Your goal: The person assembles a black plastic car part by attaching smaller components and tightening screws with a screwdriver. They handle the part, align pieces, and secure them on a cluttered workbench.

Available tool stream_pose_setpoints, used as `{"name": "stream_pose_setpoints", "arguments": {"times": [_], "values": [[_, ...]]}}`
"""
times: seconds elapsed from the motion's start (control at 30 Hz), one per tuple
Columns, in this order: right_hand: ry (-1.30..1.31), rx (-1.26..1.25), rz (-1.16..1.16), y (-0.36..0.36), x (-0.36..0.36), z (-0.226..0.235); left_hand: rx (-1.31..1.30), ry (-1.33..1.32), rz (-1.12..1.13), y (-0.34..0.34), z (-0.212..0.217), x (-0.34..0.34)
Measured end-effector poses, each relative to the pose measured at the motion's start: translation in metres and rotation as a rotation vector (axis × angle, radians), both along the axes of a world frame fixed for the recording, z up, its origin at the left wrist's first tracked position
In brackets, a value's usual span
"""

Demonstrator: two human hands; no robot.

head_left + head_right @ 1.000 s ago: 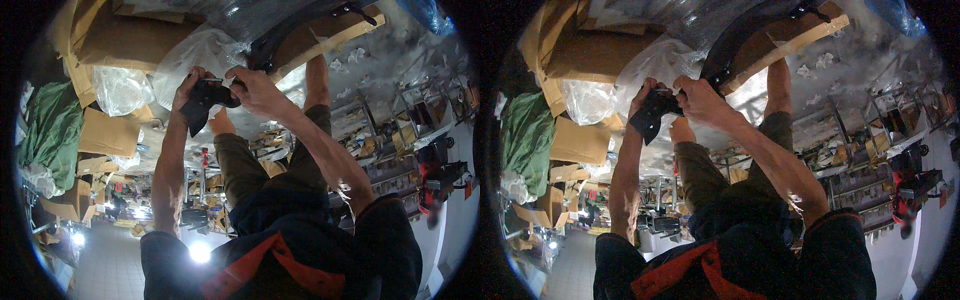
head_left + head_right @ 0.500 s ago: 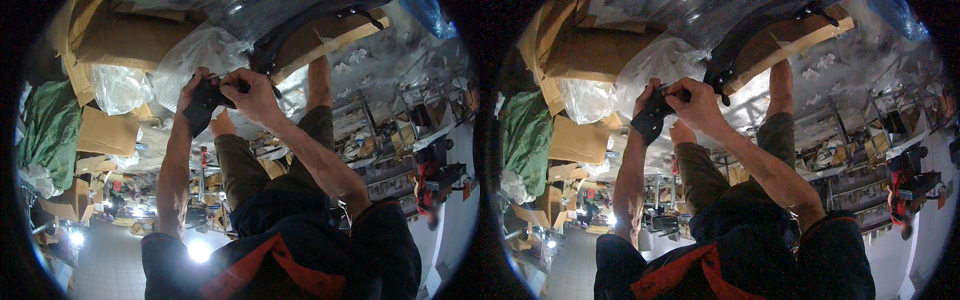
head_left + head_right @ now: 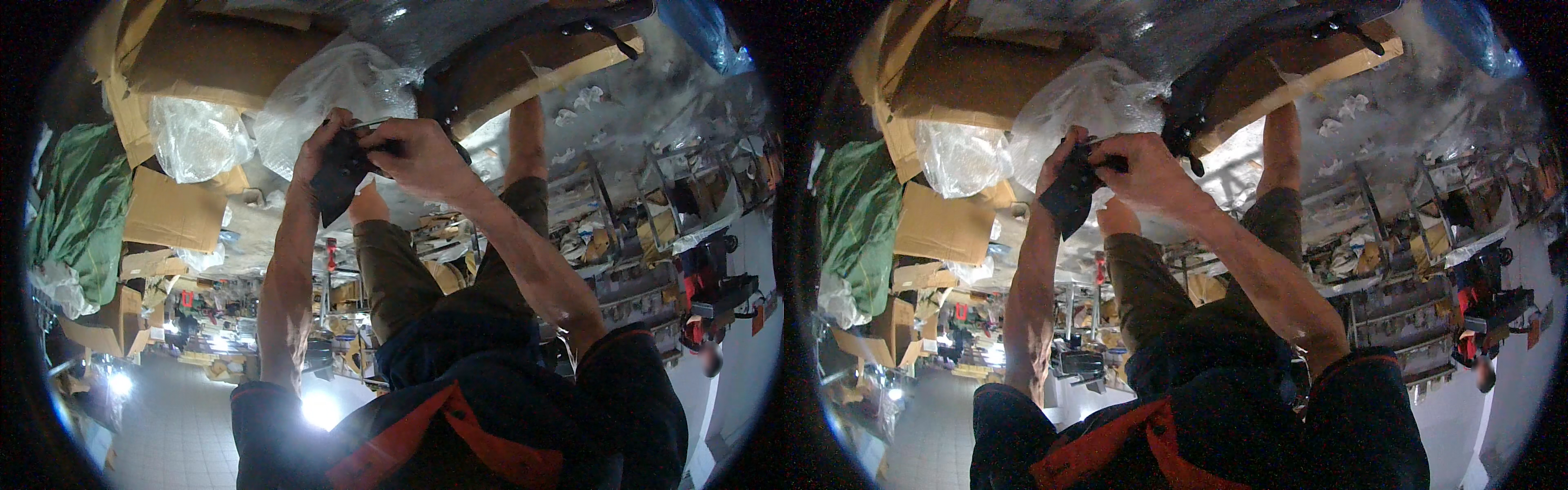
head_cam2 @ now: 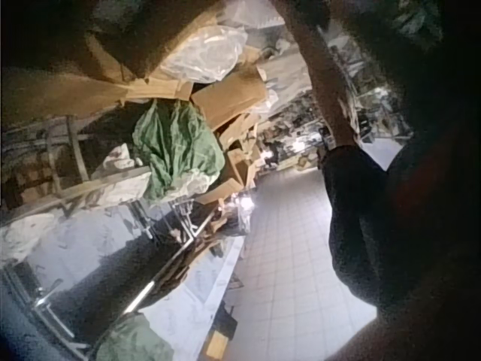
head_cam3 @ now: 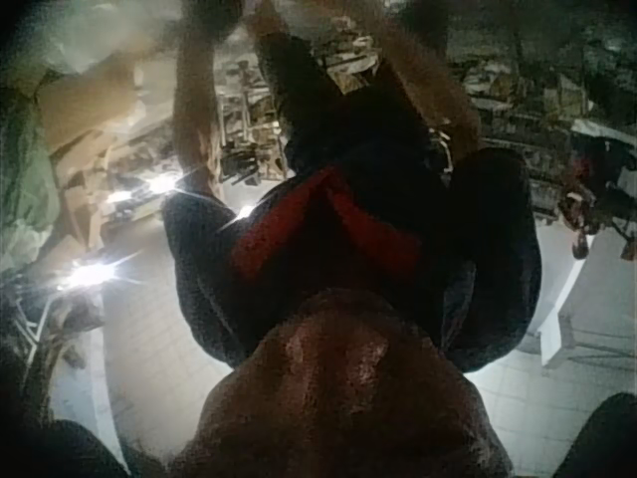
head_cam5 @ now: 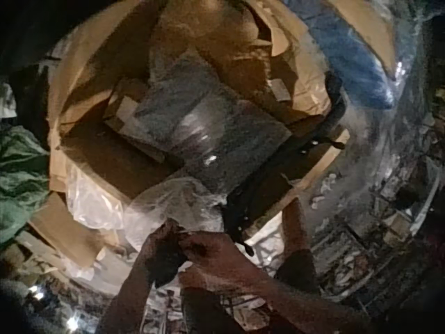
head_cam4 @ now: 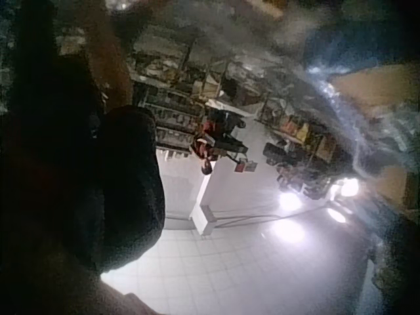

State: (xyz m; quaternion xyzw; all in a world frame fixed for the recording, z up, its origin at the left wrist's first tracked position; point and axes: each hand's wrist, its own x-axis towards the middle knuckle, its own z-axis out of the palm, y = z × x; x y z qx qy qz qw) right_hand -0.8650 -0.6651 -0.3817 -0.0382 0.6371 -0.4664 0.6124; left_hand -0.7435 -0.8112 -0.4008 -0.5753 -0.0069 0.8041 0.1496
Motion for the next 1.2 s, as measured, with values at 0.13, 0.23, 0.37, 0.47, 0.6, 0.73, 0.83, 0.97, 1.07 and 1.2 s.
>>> {"name": "stream_pose_setpoints", "arguments": {"times": [0.13, 0.23, 0.37, 0.47, 0.6, 0.73, 0.83, 0.97, 1.07, 1.2], "values": [[0.129, -0.053, 0.006, -0.002, 0.004, -0.003, 0.047, -0.006, 0.094, 0.0, -0.009, 0.008], [0.159, -0.07, -0.016, -0.001, 0.004, -0.006, 0.099, 0.052, 0.139, 0.001, -0.015, 0.015], [0.171, -0.107, 0.068, 0.002, -0.003, -0.008, 0.051, 0.068, 0.105, 0.002, -0.022, 0.019], [0.142, -0.078, 0.059, -0.001, -0.005, -0.008, 0.041, 0.046, 0.094, 0.003, -0.022, 0.02], [0.11, -0.041, 0.049, -0.004, -0.003, -0.005, 0.02, 0.036, 0.093, 0.005, -0.021, 0.022], [-0.01, 0.039, 0.017, -0.005, 0.0, -0.004, 0.0, 0.036, 0.07, 0.006, -0.025, 0.024], [0.015, 0.025, -0.015, -0.006, 0.002, -0.005, -0.05, 0.007, 0.052, 0.006, -0.025, 0.025], [0.034, 0.048, -0.001, -0.006, 0.002, -0.005, 0.008, 0.079, 0.103, 0.006, -0.024, 0.024], [0.07, 0.031, 0.017, -0.006, 0.001, -0.005, -0.007, 0.067, 0.094, 0.006, -0.023, 0.024], [0.124, 0.031, 0.036, -0.008, 0.005, -0.005, -0.044, 0.021, 0.016, 0.004, -0.026, 0.026]]}}
